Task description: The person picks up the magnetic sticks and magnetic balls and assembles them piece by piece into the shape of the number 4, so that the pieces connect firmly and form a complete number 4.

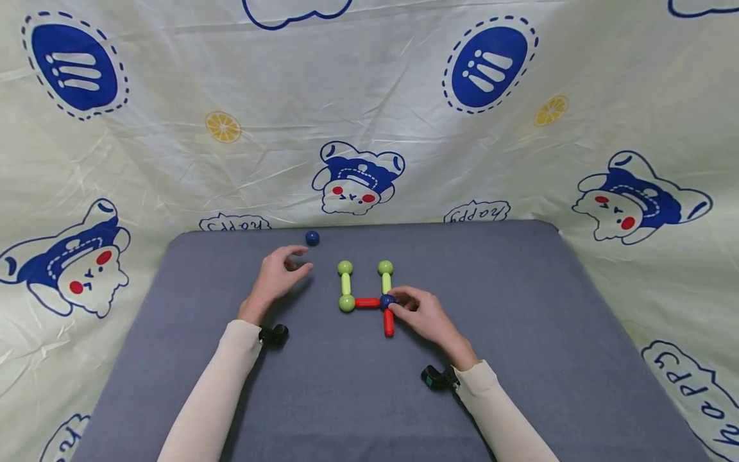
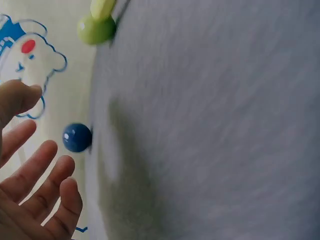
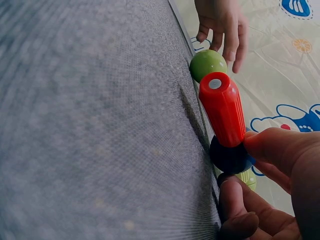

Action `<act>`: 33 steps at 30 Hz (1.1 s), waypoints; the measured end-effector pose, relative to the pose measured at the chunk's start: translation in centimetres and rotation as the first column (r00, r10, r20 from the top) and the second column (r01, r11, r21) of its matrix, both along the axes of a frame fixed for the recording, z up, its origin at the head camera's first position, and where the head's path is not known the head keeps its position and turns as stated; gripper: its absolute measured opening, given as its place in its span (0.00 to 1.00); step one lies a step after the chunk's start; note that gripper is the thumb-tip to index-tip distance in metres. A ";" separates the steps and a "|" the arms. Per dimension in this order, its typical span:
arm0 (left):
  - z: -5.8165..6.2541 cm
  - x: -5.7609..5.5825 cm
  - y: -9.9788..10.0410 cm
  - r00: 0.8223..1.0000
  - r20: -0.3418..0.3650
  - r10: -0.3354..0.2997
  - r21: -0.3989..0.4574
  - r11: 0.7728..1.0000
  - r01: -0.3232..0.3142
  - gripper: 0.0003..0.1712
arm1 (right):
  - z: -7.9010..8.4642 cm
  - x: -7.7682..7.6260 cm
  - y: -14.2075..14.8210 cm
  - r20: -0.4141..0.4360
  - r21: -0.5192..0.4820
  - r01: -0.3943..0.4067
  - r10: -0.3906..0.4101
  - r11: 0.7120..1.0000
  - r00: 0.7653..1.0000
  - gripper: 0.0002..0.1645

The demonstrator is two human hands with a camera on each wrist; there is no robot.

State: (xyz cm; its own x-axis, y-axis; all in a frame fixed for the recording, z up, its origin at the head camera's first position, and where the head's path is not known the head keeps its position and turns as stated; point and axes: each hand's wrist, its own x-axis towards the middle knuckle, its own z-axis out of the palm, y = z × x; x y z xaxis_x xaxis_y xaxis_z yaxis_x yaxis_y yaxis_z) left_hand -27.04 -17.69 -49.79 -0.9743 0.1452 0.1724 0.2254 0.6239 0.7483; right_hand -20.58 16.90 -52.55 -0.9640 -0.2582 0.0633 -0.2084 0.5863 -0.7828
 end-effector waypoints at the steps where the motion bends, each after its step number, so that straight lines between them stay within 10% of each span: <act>1: 0.1 -0.4 -0.1 1.000 0.005 0.006 -0.004 1.000 -0.006 0.26 | 0.0 0.0 0.0 -0.001 0.000 0.000 0.000 1.000 1.000 0.16; 16: 0.2 -5.6 1.8 0.996 0.038 0.086 -0.052 0.995 -0.084 0.35 | 0.5 0.0 0.3 -0.031 0.001 -0.011 0.011 1.000 0.999 0.17; 33: -0.8 -6.8 2.5 0.981 0.107 0.162 -0.111 0.982 -0.150 0.25 | 0.4 0.1 0.1 0.009 0.039 -0.024 0.023 0.999 1.000 0.17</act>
State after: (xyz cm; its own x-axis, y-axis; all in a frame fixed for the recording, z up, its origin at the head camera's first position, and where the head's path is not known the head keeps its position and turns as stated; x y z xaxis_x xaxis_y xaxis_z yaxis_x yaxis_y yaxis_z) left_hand -33.82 -15.24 -50.56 -0.9987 0.0013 0.0504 0.0360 0.7190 0.6941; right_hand -20.46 16.98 -52.13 -0.9581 -0.2828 0.0448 -0.2161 0.6116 -0.7611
